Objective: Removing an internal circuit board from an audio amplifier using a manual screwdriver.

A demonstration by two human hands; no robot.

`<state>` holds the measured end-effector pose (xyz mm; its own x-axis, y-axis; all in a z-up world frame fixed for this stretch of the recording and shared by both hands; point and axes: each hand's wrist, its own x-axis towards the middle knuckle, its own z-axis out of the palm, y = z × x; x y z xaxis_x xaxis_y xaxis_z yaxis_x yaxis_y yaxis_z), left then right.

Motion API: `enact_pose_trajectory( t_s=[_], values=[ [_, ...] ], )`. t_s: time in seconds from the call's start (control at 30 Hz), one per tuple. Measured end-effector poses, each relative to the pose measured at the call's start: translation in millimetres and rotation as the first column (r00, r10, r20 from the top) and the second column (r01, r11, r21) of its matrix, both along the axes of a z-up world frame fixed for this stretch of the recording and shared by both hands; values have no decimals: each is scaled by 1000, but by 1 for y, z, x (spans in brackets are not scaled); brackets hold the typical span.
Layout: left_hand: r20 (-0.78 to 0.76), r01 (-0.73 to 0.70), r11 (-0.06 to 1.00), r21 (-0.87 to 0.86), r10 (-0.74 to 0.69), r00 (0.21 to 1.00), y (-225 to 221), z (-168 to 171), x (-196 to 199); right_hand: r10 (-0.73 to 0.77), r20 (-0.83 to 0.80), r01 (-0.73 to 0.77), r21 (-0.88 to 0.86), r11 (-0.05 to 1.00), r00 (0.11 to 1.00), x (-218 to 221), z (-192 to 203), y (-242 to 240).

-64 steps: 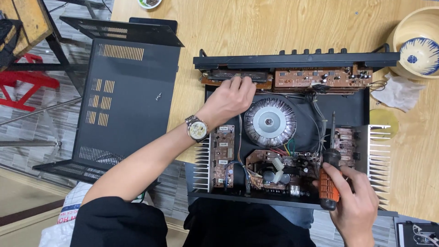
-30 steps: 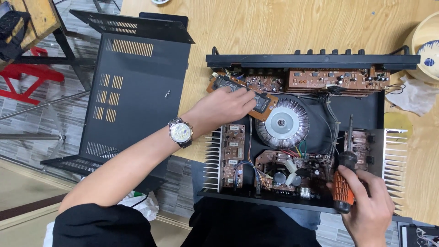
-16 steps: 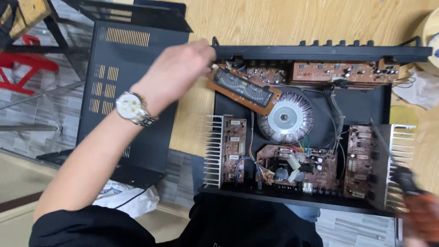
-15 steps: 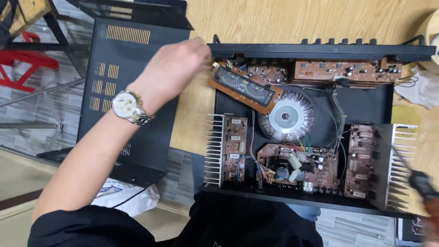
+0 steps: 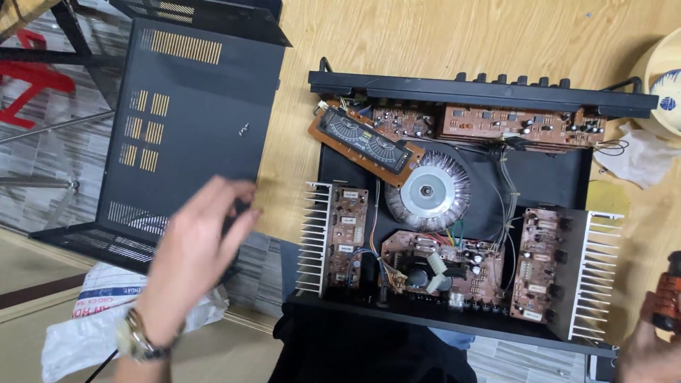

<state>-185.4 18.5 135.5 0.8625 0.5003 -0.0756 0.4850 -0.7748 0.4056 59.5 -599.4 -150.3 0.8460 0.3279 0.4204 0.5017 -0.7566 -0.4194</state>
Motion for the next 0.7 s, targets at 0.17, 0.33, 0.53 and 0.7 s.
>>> enact_pose_trajectory(
  t_s=[0.17,0.33,0.53,0.7],
  values=[
    [63,-143,965,-219,160,985,-42,-41,-18,76,35,-75,-22,997,996,12,6,17],
    [115,-224,898,-380,286,951,-48,-68,-17,-63,0,62,-140,988,998,-2,2,17],
    [239,-197,563,-802,605,760,-25,-123,7,-163,160,213,-379,900,974,-5,-12,4],
    [215,-173,449,-877,687,694,-1,-150,52,-65,-106,63,-24,998,992,-1,-36,-22]
  ],
)
